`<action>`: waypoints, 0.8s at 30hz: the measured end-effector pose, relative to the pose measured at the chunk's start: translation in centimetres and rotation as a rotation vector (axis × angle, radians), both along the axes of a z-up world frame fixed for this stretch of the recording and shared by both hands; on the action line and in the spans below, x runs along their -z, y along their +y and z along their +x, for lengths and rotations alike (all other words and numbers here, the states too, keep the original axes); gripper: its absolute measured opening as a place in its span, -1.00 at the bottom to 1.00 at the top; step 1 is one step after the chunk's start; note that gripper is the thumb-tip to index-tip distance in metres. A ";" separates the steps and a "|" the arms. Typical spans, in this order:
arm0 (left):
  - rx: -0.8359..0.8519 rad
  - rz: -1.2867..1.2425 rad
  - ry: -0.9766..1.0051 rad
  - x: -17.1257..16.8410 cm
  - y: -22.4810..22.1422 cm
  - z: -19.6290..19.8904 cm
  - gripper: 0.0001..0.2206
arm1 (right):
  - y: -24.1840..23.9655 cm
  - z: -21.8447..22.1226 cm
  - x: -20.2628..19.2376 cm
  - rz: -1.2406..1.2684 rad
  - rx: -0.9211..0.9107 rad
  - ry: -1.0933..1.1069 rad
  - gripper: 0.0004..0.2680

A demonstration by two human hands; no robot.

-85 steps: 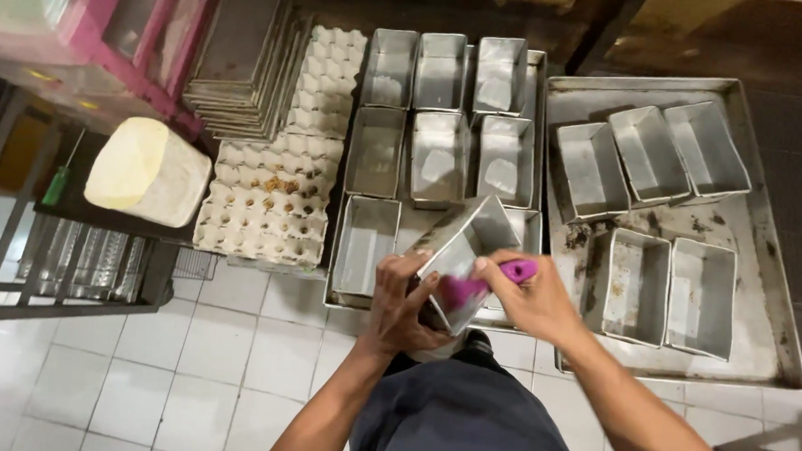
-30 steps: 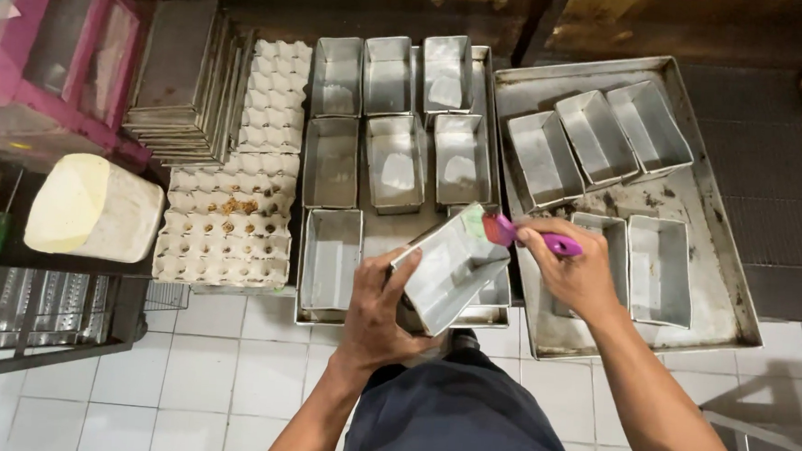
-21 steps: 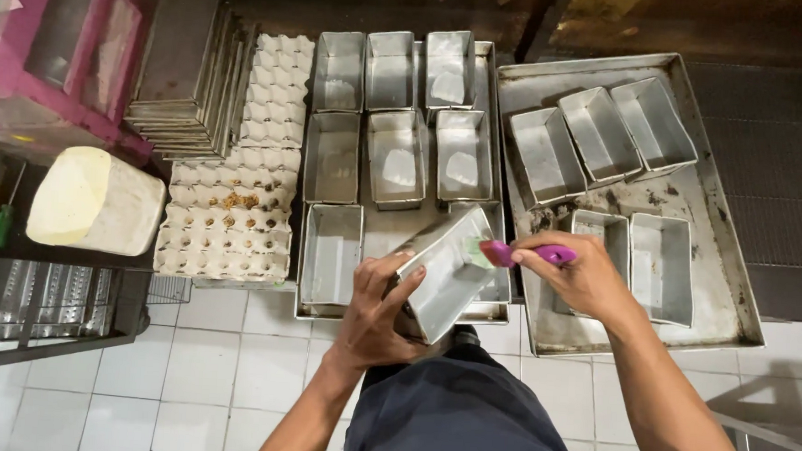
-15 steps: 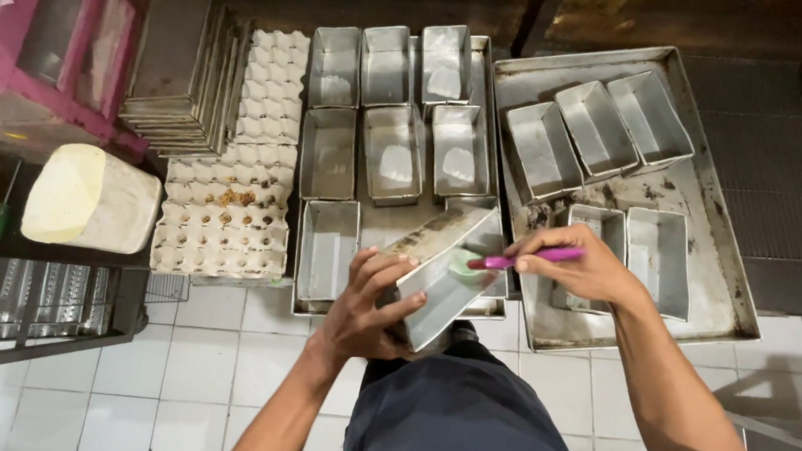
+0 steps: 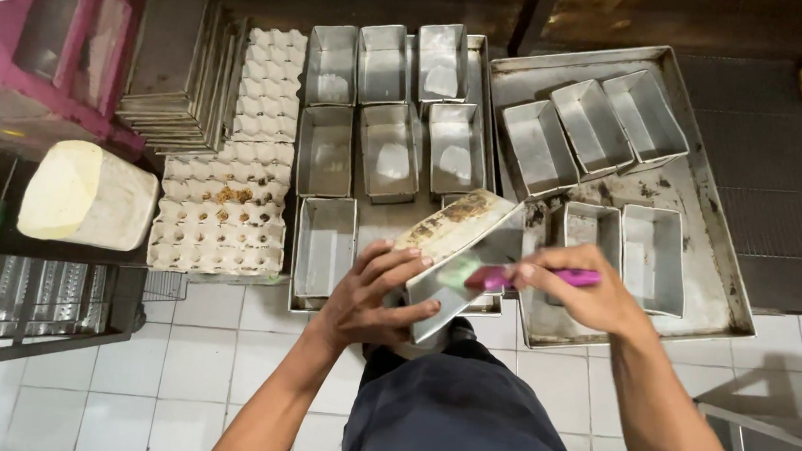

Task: Greasing the interior of rectangular metal bread tins using a brush and shortening.

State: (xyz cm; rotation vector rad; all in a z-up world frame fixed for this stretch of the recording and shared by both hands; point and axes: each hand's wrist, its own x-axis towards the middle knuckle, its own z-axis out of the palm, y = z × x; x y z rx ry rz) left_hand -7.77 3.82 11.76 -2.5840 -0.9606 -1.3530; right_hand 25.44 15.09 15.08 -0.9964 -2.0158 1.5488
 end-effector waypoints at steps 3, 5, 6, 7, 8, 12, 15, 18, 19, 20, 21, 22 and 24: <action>-0.025 0.003 0.040 0.2 0.2 -0.3 -0.45 | 0.4 2.3 -0.5 -0.016 -0.069 0.191 -0.82; -0.021 0.007 0.017 -0.1 0.1 0.1 -0.45 | 0.5 2.0 -0.4 0.003 -0.055 0.198 -0.83; -0.014 0.014 -0.003 -0.2 0.1 0.3 -0.45 | 0.5 1.9 -0.3 0.025 -0.038 0.208 -0.83; -0.014 0.014 -0.003 -0.3 0.2 0.5 -0.45 | -0.2 1.2 0.7 0.025 -0.038 0.208 -0.83; 0.001 0.010 -0.016 -0.5 0.4 0.6 -0.45 | -0.8 0.5 1.7 0.022 -0.051 0.185 -0.83; -0.014 -0.008 0.008 -0.8 1.0 0.4 -0.42 | -2.6 -1.5 -0.2 -0.018 -0.168 0.145 -0.83; -0.019 -0.030 0.003 -0.4 0.3 0.8 -0.42 | -0.9 -0.1 -2.2 -0.062 -0.180 0.225 -0.83; -0.046 -0.013 0.001 -0.5 0.9 1.0 -0.43 | -0.9 -0.8 -1.1 -0.059 -0.124 0.257 -0.82; -0.048 -0.010 0.001 -0.7 1.1 1.1 -0.43 | -1.2 -1.5 -1.6 -0.056 -0.126 0.257 -0.82; -0.035 -0.028 -0.024 -0.8 1.1 1.1 -0.39 | -2.1 -2.3 -1.9 -0.022 -0.124 0.232 -0.81; -0.023 -0.046 -0.048 -0.9 1.1 1.0 -0.33 | -2.9 -3.1 -2.1 0.013 -0.121 0.206 -0.81; -0.024 -0.041 -0.046 -0.5 1.1 1.0 -0.33 | -2.6 -3.4 -2.5 0.018 -0.123 0.208 -0.81; -0.060 -0.199 -0.173 0.3 0.8 0.8 -0.11 | -2.5 -4.0 -3.1 0.004 -0.146 0.233 -0.79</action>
